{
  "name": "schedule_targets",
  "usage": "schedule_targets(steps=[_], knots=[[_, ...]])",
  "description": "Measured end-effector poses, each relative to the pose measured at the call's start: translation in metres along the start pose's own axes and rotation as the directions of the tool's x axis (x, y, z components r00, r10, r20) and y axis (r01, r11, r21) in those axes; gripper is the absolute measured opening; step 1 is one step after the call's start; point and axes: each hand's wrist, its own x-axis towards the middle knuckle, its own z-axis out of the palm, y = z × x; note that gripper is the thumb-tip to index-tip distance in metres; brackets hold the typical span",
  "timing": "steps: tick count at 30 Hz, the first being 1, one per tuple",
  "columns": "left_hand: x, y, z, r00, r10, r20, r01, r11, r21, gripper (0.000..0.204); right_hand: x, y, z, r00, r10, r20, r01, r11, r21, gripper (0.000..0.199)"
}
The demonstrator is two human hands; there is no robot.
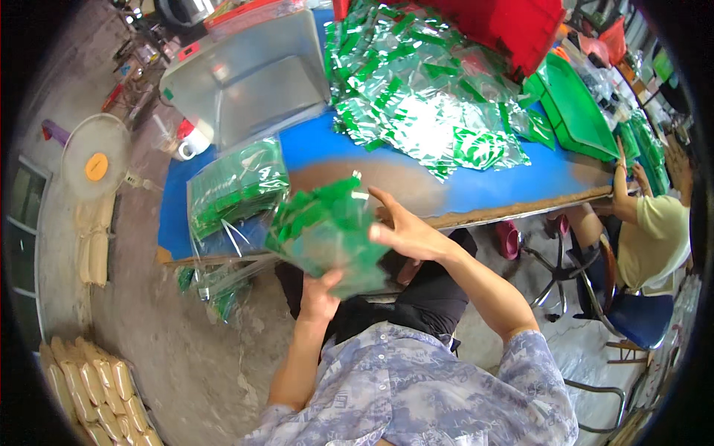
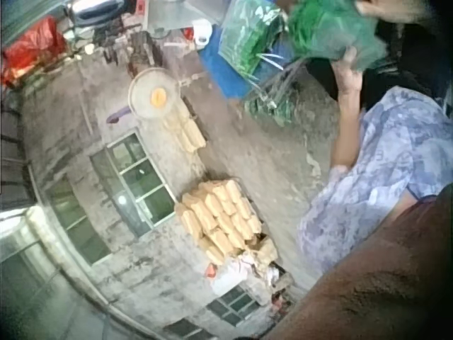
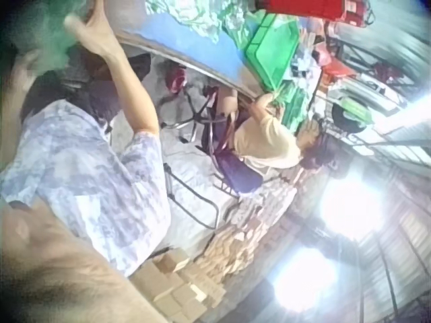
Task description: The recorder organizes stacks of green plastic pouches and places them into a larger clear plastic bag.
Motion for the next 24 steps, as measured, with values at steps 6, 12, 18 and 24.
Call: schedule_targets(steps=[6,12,18,24], knots=[[0.084,0.060,0.054,0.890,0.336,0.308,-0.455,0.619,0.640,0.055,0.025,-0.034,-0.031,0.896,-0.327,-0.299,0.309,0.945,-0.109,0.128],[0.124,0.050,0.022,0.931,0.133,0.341,-0.328,0.715,0.618,0.083,0.051,0.036,-0.012,0.918,-0.359,-0.169,0.299,0.906,-0.300,0.108],[0.133,0.051,0.035,0.925,0.214,0.315,-0.355,0.784,0.509,0.110,0.054,0.011,-0.010,0.938,-0.276,-0.210,0.217,0.940,-0.264,0.102],[0.141,0.046,0.030,0.952,0.144,0.271,-0.281,0.764,0.580,0.098,0.052,0.017,-0.015,0.849,-0.485,-0.210,0.383,0.839,-0.387,0.098]])
